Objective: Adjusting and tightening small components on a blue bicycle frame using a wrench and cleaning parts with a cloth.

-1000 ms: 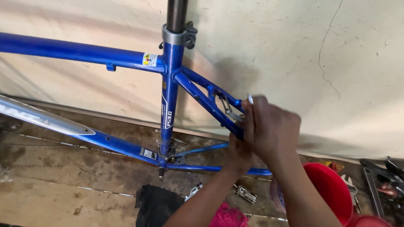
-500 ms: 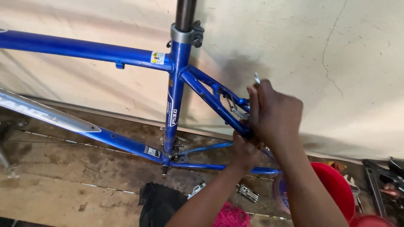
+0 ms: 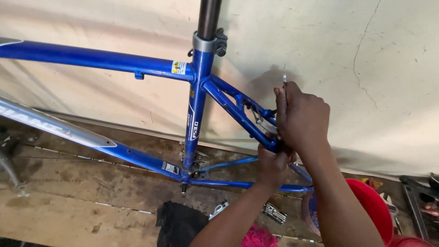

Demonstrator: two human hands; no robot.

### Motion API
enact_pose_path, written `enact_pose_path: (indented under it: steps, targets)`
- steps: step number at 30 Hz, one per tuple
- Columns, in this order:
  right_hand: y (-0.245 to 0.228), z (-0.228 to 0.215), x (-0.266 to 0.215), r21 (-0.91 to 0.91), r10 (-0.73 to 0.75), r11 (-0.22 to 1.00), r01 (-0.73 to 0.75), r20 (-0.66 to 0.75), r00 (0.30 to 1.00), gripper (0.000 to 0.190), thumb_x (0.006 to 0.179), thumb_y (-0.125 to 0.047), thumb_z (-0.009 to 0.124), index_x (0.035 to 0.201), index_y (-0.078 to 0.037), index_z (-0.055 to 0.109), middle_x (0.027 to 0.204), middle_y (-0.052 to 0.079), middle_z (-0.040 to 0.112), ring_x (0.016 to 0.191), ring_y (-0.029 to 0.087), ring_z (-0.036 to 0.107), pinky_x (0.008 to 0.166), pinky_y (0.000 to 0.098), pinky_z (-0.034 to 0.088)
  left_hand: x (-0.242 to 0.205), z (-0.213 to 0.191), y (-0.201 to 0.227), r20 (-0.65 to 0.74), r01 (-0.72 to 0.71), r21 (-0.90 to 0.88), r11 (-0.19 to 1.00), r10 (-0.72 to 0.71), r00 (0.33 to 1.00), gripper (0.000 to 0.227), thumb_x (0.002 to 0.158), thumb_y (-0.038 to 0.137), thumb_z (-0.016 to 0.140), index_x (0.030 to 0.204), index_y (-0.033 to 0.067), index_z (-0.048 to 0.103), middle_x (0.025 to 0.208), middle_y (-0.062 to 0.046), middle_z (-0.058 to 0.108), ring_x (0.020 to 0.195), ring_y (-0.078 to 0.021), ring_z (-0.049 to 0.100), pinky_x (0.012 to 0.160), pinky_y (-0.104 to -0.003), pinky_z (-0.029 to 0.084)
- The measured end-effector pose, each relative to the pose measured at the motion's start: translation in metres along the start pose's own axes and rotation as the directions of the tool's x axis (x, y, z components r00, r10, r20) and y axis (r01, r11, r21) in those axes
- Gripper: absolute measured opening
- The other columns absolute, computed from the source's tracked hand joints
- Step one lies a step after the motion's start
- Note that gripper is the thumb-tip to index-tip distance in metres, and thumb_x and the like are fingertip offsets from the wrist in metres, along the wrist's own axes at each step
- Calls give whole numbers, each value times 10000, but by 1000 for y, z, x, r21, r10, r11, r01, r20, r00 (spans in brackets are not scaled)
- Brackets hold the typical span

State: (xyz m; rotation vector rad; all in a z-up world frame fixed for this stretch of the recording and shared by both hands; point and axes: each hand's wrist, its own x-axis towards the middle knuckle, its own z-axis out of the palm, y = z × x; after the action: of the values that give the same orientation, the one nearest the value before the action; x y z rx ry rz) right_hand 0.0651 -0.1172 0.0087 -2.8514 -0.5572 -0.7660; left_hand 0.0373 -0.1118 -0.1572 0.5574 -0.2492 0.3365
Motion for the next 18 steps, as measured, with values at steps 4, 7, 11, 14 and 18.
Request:
enact_pose_path:
  steps: [4, 7, 11, 14, 18]
  targets:
    - [-11, -21, -33, -12, -86, 996, 86, -281, 956, 343, 1121, -312, 414, 887, -107, 559, 474, 96, 487, 482, 364, 612, 484, 415, 451, 5, 57, 78, -233, 251, -398, 882, -362, 903, 143, 871, -68, 550, 949, 46, 585, 551, -46, 515, 422, -131, 399, 462, -252, 383]
    - [-6, -17, -46, -5, -161, 986, 165, -257, 953, 297, 1029, -349, 432, 854, -176, 598, 489, 72, 470, 481, 359, 590, 479, 425, 462, 11, 70, 99, -337, 331, -317, 889, -431, 837, 133, 975, 59, 520, 845, 87, 521, 653, 6, 520, 584, -109, 472, 653, -238, 384]
    - [1, -9, -9, 9, 7, 1000, -6, -95, 995, 416, 1102, -357, 393, 827, -99, 570, 502, 134, 539, 555, 431, 634, 535, 510, 477, -3, 29, 37, -154, 123, 32, 992, -116, 981, 135, 868, -107, 576, 859, 27, 563, 527, -82, 492, 422, -133, 395, 444, -246, 354]
    - [1, -9, -8, 7, 49, 999, -48, -78, 996, 444, 1096, -373, 380, 838, -77, 585, 526, 162, 569, 565, 468, 637, 536, 542, 473, -1, 15, 11, -79, 36, 72, 997, -30, 996, 113, 856, -89, 563, 901, 15, 566, 531, -105, 475, 428, -141, 371, 447, -260, 367]
    - [-8, -16, -48, -153, -142, 983, 105, -257, 956, 307, 1034, -380, 477, 816, -191, 579, 510, 66, 497, 492, 328, 606, 479, 408, 469, 3, 18, 29, -227, 212, -73, 975, -223, 948, 78, 929, 5, 562, 893, 71, 583, 649, 24, 572, 568, -45, 483, 586, -175, 380]
